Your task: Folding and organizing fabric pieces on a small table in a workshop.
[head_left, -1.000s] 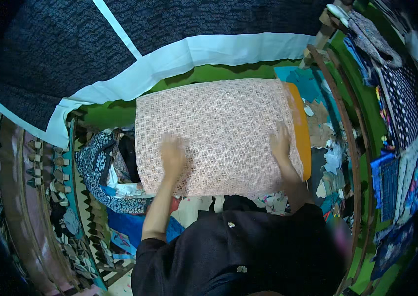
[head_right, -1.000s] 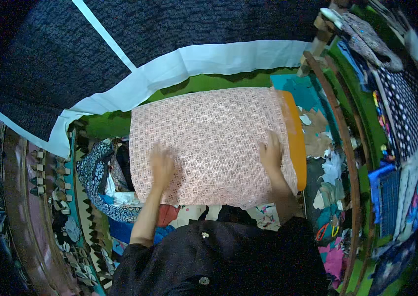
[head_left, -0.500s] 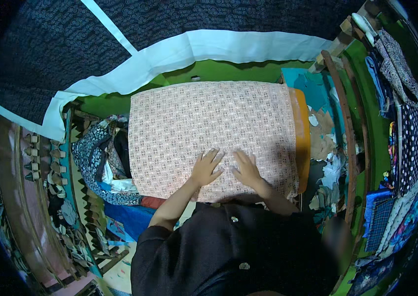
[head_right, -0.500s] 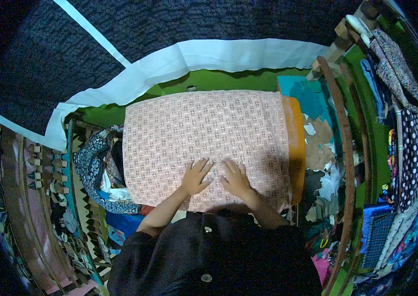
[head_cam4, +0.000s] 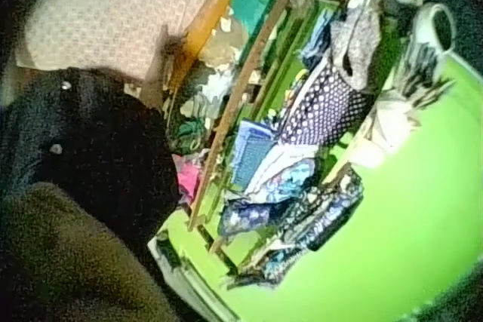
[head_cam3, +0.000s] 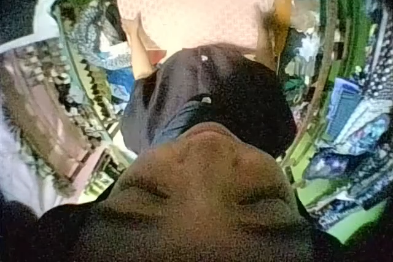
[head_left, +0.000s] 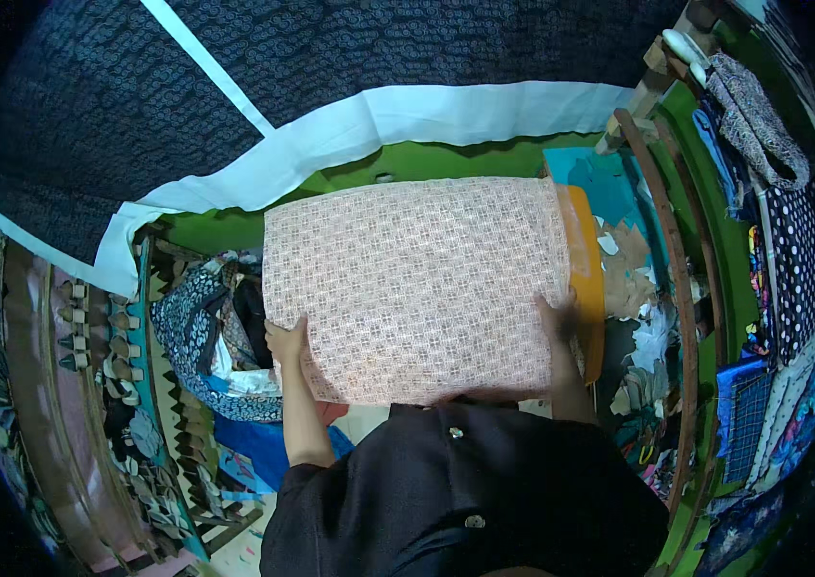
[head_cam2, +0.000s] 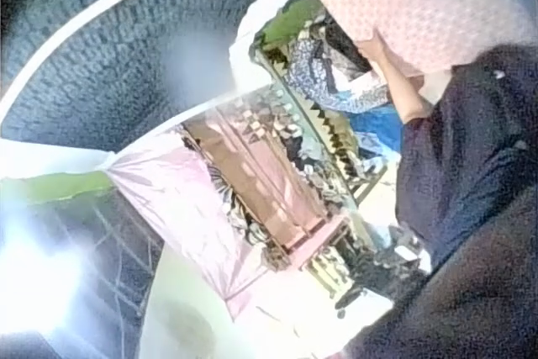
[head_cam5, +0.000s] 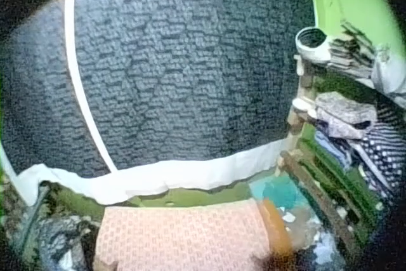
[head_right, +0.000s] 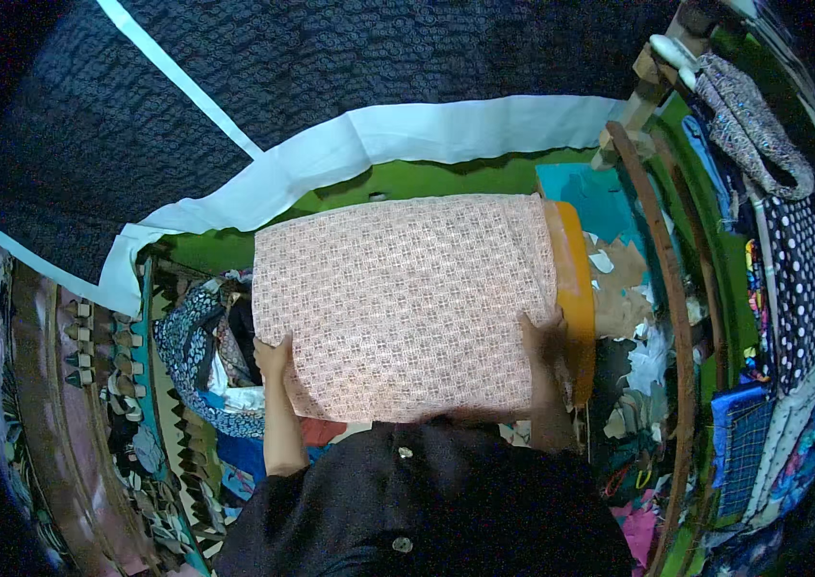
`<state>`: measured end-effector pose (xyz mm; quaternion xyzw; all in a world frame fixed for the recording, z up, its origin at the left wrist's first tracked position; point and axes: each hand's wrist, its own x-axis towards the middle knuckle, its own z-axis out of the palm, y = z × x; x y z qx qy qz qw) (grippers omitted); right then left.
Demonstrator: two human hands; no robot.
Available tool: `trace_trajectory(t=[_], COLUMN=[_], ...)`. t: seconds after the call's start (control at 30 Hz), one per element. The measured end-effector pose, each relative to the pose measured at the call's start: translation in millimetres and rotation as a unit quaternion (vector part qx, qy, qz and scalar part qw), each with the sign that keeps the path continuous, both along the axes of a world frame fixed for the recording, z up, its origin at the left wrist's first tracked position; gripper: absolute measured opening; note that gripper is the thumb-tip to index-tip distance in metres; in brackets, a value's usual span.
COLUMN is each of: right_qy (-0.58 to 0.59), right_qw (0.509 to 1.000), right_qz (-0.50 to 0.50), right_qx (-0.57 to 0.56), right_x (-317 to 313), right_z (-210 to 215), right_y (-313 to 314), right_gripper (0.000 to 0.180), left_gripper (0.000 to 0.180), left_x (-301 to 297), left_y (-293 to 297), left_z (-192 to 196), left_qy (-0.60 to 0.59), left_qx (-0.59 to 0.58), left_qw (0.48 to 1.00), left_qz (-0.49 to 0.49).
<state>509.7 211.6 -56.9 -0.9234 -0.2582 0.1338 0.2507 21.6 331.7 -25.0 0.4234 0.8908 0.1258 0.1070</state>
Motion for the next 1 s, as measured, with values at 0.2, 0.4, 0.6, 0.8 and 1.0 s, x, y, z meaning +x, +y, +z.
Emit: trace_trajectory(t=[0.2, 0.4, 0.6, 0.8, 1.0], right_qy=[0.231, 0.543, 0.57, 0.52, 0.517], right_qw=[0.953, 0.827, 0.789, 0.811, 0.807], right_qz=[0.063, -0.005, 0.003, -0.024, -0.085], right_qx=[0.185, 0.148, 0.23, 0.268, 0.272], right_x=[37.7, 30.9, 17.2, -20.2, -75.5], right_z=[-23.2, 33.2, 49.8, 37.7, 40.2], right_y=[-16.7, -31.6, -88.4, -171.7, -263.3], right_gripper=[0.049, 0.037, 0.039, 0.042, 0.037], left_gripper=[0.037, 0.047, 0.04, 0.035, 0.021], left_x=[-42.9, -79.0, -100.6, -138.0, -174.3], left_y=[28.2, 8.6, -50.8, -122.2, -208.1], left_z=[-18.2, 11.0, 28.8, 3.9, -1.5], left_qy=[-0.433, -0.599, -0.646, -0.592, -0.668], left_qx=[0.052, -0.06, -0.073, -0.017, 0.04], left_qw=[0.9, 0.798, 0.76, 0.806, 0.742], left_qz=[0.013, 0.035, 0.015, -0.015, -0.043])
